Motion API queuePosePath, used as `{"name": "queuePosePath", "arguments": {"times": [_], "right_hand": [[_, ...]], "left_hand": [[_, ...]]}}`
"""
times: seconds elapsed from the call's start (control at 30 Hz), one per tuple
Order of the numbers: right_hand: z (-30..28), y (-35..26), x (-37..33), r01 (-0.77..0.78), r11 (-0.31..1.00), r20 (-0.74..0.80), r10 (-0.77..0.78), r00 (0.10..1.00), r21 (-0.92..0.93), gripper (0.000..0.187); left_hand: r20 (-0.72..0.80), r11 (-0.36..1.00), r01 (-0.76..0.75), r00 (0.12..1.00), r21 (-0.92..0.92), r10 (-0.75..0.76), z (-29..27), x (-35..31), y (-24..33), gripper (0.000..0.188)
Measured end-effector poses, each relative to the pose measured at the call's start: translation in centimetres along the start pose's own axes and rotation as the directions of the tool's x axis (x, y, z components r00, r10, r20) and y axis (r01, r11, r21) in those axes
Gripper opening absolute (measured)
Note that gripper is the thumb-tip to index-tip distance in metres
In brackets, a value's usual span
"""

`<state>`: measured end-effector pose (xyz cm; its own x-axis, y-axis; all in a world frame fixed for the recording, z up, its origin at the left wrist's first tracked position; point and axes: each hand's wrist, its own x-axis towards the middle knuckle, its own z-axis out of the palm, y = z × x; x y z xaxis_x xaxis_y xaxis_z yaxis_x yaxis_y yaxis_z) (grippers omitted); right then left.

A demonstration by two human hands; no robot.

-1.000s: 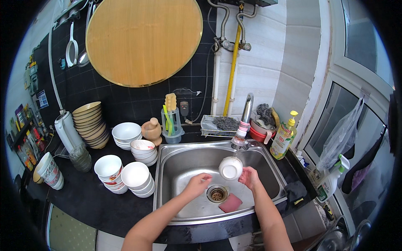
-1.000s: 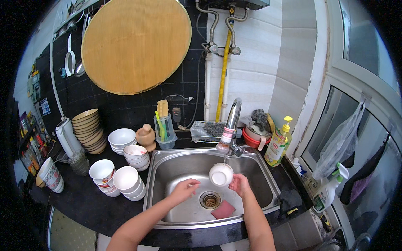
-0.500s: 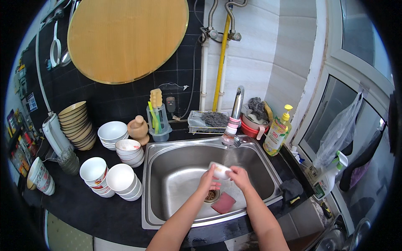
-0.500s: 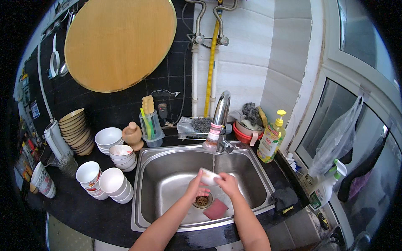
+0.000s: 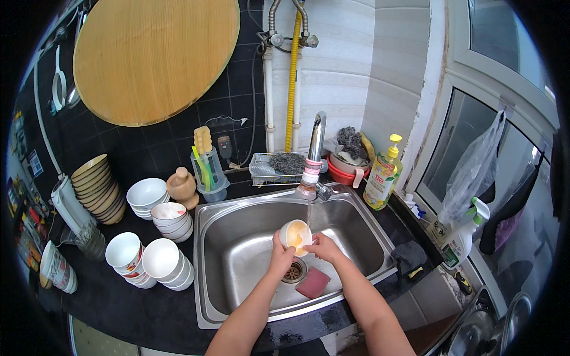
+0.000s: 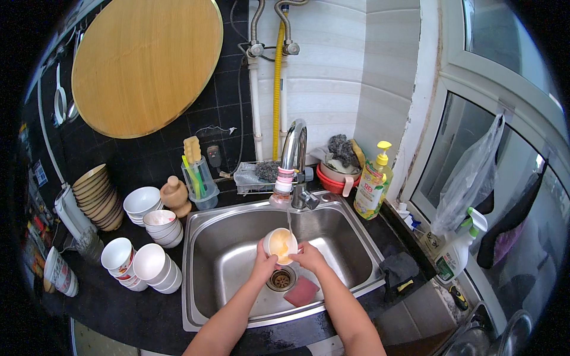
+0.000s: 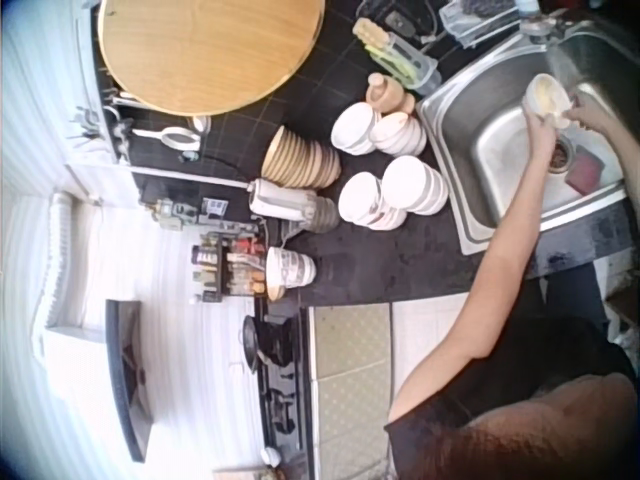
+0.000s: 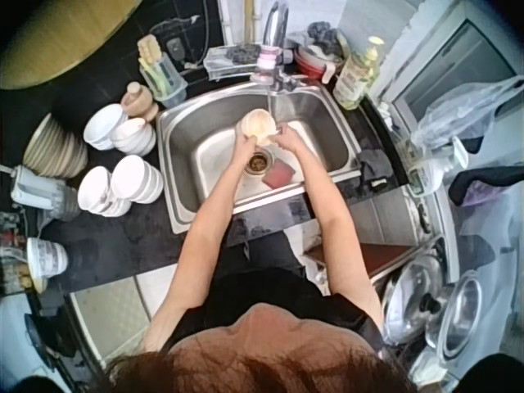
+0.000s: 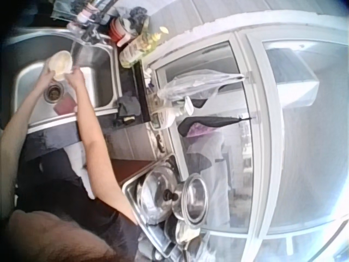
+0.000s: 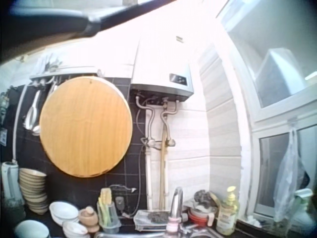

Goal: The person washes several small white bowls and a glass bowl in a kitchen sink using a pink sponge and running water. They rinse each item thoroughly and place the clean bowls in a stack on the countertop to the left of the sink.

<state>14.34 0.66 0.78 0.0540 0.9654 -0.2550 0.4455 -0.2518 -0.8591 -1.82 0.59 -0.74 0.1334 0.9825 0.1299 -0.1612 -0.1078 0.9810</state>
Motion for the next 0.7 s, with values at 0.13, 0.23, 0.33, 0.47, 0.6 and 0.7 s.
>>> {"name": "queuePosePath", "arguments": {"times": [0.13, 0.23, 0.33, 0.47, 0.6, 0.7], "right_hand": [[-0.3, -0.1, -0.6, 0.173, 0.783, -0.183, -0.343, 0.921, -0.598, 0.044], [-0.5, -1.9, -1.4, 0.165, 0.827, -0.232, -0.334, 0.914, -0.538, 0.045], [0.4, -0.3, -0.3, 0.118, 0.86, -0.217, -0.255, 0.942, -0.497, 0.044], [0.8, 1.1, 0.4, 0.039, 0.999, 0.106, -0.036, 0.994, -0.028, 0.041], [1.0, 0.7, 0.6, 0.132, 0.903, -0.1, -0.188, 0.977, -0.409, 0.033], [2.0, 3.1, 3.2, 0.135, 0.954, -0.239, -0.201, 0.95, -0.269, 0.037]], "left_hand": [[0.112, 0.974, 0.224, 0.969, -0.021, -0.22, 0.1, -0.4, 0.2, 0.057], [0.141, 0.871, 0.486, 0.87, -0.072, -0.473, -0.6, -0.4, 0.9, 0.054], [0.07, 0.89, 0.455, 0.889, -0.012, -0.453, -1.1, 0.2, -0.1, 0.054], [-0.054, 0.963, 0.177, 0.984, 0.204, -0.169, 0.3, -1.0, 1.3, 0.06], [-0.053, 0.955, 0.144, 0.989, 0.258, -0.135, -0.6, -0.2, -0.7, 0.065], [-0.106, 0.971, 0.149, 0.986, 0.187, -0.131, 0.2, -0.3, -0.6, 0.063]]}}
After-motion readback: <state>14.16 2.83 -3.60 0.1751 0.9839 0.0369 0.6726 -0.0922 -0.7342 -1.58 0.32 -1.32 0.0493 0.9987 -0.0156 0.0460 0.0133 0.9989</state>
